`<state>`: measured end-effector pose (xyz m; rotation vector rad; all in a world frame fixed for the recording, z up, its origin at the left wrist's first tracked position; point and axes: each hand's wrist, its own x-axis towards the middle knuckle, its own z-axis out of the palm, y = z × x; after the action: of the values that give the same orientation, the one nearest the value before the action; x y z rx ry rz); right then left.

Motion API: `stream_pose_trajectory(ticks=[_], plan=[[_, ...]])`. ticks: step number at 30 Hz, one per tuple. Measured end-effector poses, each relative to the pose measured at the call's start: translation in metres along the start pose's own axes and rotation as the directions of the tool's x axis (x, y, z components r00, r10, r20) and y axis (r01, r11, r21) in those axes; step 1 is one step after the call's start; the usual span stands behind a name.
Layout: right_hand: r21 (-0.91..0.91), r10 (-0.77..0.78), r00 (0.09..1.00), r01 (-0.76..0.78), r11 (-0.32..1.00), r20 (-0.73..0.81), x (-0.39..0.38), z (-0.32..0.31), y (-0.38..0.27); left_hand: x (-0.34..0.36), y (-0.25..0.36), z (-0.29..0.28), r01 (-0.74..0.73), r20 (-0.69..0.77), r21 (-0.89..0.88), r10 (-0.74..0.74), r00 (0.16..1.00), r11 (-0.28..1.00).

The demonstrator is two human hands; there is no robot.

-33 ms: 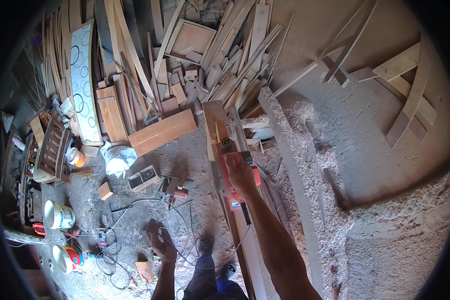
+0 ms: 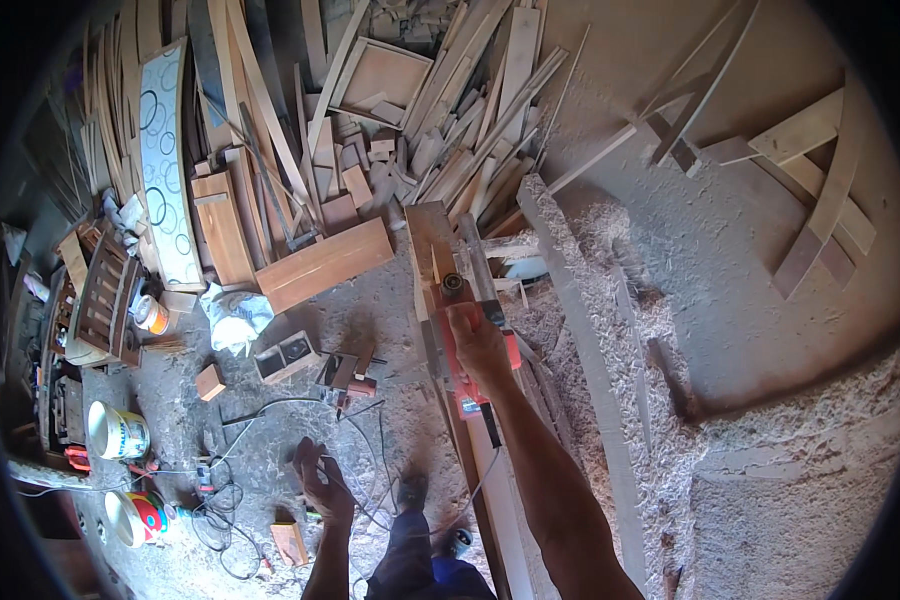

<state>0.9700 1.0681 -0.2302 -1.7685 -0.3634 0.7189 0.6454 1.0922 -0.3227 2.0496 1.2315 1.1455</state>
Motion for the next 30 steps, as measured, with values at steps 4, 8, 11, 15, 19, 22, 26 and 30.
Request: stream_pose_trajectory(ticks=[4,8,11,15,19,22,26,30], plan=[[0.015,0.044,0.998,-0.045,0.999,0.042,0.031,0.010,-0.022,0.015,-0.020,0.027,0.017,0.013,-0.007,-0.017,1.000,1.000],[0.027,0.044,0.998,-0.046,0.999,0.053,0.067,0.020,-0.035,0.016,-0.045,0.047,0.087,0.054,0.015,-0.088,0.995,0.996],[0.010,0.034,0.998,-0.034,0.999,0.060,0.091,0.026,-0.043,0.009,-0.062,0.056,0.146,0.123,0.020,-0.147,0.981,0.989],[0.037,0.017,0.999,-0.019,0.999,0.046,0.120,0.036,-0.050,-0.010,-0.079,0.063,0.226,0.286,0.035,-0.226,0.931,0.973],[0.014,0.078,0.997,-0.078,0.997,0.015,0.142,0.051,-0.067,-0.049,-0.098,0.063,0.343,0.432,-0.003,-0.308,0.848,0.939],[0.046,0.024,0.999,-0.025,0.999,0.022,0.170,0.058,-0.074,-0.068,-0.093,0.059,0.492,0.569,-0.009,-0.401,0.718,0.870],[-0.059,-0.259,0.962,0.254,0.965,-0.089,0.192,0.047,-0.062,-0.100,-0.118,0.074,0.307,0.625,0.020,-0.252,0.739,0.952],[0.050,-0.498,0.851,0.512,0.858,-0.166,0.089,0.053,-0.019,-0.097,-0.149,0.065,0.272,0.610,0.099,-0.274,0.743,0.957]])
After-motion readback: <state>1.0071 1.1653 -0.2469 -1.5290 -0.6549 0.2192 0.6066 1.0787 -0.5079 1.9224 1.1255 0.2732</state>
